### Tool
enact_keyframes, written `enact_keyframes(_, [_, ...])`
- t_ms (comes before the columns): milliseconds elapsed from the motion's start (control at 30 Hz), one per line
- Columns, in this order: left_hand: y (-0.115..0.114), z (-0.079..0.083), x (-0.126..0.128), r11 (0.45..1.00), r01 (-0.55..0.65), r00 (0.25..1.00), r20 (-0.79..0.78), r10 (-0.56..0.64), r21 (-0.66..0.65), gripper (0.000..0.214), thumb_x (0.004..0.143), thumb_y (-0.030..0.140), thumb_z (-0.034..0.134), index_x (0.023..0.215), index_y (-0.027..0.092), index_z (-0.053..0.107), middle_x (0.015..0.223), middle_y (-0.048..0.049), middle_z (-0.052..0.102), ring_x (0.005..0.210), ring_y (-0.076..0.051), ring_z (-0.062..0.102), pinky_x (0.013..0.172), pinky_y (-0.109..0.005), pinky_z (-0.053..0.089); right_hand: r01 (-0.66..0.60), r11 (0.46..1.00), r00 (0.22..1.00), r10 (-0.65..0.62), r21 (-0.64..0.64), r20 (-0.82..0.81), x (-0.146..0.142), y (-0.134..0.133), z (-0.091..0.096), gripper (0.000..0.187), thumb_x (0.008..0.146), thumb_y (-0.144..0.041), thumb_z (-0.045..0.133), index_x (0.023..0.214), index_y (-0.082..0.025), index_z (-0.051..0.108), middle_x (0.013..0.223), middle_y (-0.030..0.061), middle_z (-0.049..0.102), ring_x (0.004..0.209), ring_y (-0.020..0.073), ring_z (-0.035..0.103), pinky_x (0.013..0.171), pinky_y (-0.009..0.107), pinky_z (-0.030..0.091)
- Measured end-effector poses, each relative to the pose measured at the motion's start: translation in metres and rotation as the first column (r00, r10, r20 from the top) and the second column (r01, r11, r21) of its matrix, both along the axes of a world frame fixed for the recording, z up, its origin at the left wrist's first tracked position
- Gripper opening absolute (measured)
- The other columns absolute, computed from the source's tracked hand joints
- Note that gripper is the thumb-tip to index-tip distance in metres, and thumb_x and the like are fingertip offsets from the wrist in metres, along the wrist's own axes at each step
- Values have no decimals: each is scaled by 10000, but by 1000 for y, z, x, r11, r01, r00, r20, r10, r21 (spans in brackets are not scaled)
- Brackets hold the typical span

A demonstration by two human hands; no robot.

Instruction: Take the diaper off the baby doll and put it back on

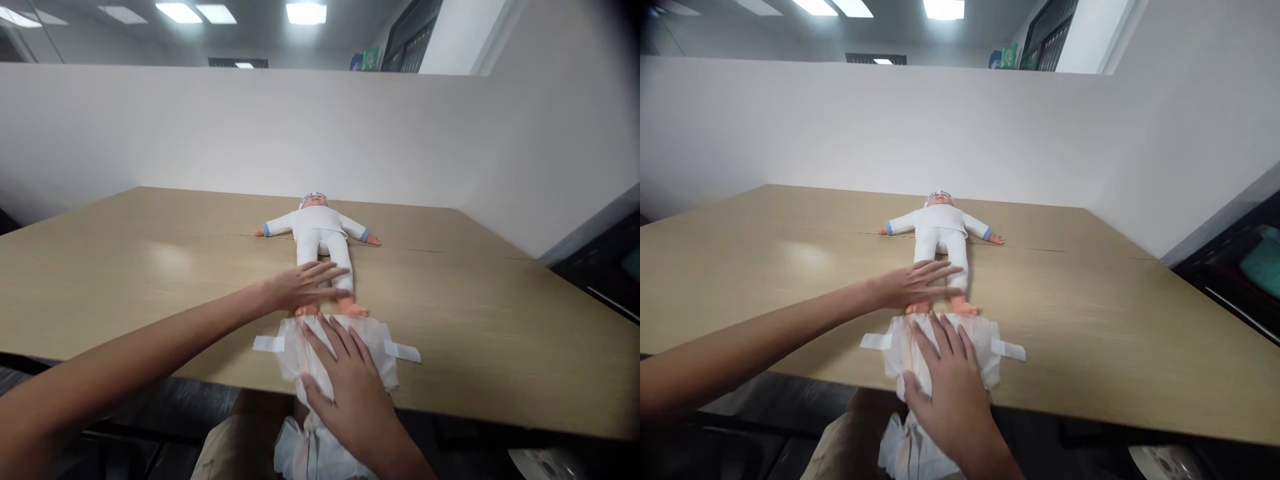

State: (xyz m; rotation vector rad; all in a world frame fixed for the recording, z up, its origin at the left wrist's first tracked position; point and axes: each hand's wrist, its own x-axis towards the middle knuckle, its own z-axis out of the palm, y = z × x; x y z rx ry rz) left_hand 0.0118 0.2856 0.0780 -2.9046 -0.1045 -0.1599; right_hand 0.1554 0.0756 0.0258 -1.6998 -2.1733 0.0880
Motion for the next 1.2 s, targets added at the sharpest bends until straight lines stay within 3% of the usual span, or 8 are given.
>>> enact_keyframes(100, [14, -1, 19, 988, 137, 990, 31, -135, -68, 919, 743, 59, 768, 1584, 309, 496, 1759, -67, 395, 1606, -356, 365, 1268, -443, 324, -41, 998, 999, 41, 38, 0, 8, 5, -13, 917, 917, -412, 678, 1735, -399, 264, 1766, 10, 364, 1591, 413, 409, 1279, 682, 374])
enact_keyframes(200, [21, -6, 31, 967, 240, 965, 134, -228, -84, 564, 866, 133, 694, 1412, 263, 640, 1566, -81, 630, 1445, -334, 537, 1194, -444, 392, -76, 995, 997, 75, 62, 23, 19, 11, -31, 1050, 871, -488, 729, 1746, -435, 153, 1760, 23, 361, 1520, 453, 504, 1201, 712, 458])
enact_keyframes(367, [28, -2, 39, 957, 262, 951, 199, -235, -121, 295, 1044, 318, 531, 1286, 239, 680, 1300, -92, 765, 1192, -315, 611, 1066, -467, 422, -68, 991, 995, 59, 115, 77, 25, 20, -62, 1030, 906, -627, 708, 1741, -453, 132, 1704, 33, 454, 1451, 472, 578, 1100, 699, 536])
enact_keyframes(533, [33, 45, 40, 876, 239, 919, 388, -64, -420, 305, 959, 354, 658, 1236, 228, 677, 1242, -62, 765, 1177, -286, 614, 1032, -424, 458, -88, 984, 994, 76, 153, 82, 34, 38, -65, 969, 946, -688, 673, 1729, -475, 144, 1669, 21, 502, 1422, 433, 619, 1116, 645, 537])
enact_keyframes(633, [40, 84, 37, 758, 255, 888, 456, 62, -600, 345, 938, 442, 755, 1199, 225, 695, 1207, -42, 770, 1141, -248, 654, 1019, -394, 490, -209, 973, 974, 198, 97, 105, 42, 52, -49, 990, 947, -700, 662, 1735, -450, 117, 1684, 46, 469, 1429, 424, 616, 1089, 620, 568])
enact_keyframes(767, [56, 117, 30, 616, 265, 880, 447, 159, -742, 394, 892, 397, 820, 1220, 211, 706, 1229, -38, 767, 1131, -209, 693, 976, -344, 519, -165, 986, 985, 165, -10, 56, 34, 73, -20, 884, 1017, -578, 617, 1742, -422, 135, 1743, 40, 364, 1561, 400, 468, 1208, 680, 467])
enact_keyframes(933, [70, 128, 22, 587, 281, 828, 501, 252, -759, 379, 896, 395, 811, 1206, 200, 717, 1215, -51, 774, 1068, -206, 723, 896, -325, 535, -35, 991, 999, 36, -130, 6, 19, 131, -3, 684, 1073, -554, 550, 1704, -384, 348, 1775, 47, 336, 1651, 343, 312, 1320, 696, 273])
enact_keyframes(1200, [83, 131, 9, 632, 347, 749, 610, 258, -693, 326, 927, 370, 784, 1199, 200, 729, 1263, -51, 762, 1173, -242, 715, 1014, -371, 549, 21, 999, 1000, -22, 39, 3, 34, 261, -13, 622, 1069, -563, 564, 1625, -292, 500, 1718, 114, 466, 1622, 367, 356, 1313, 672, 244])
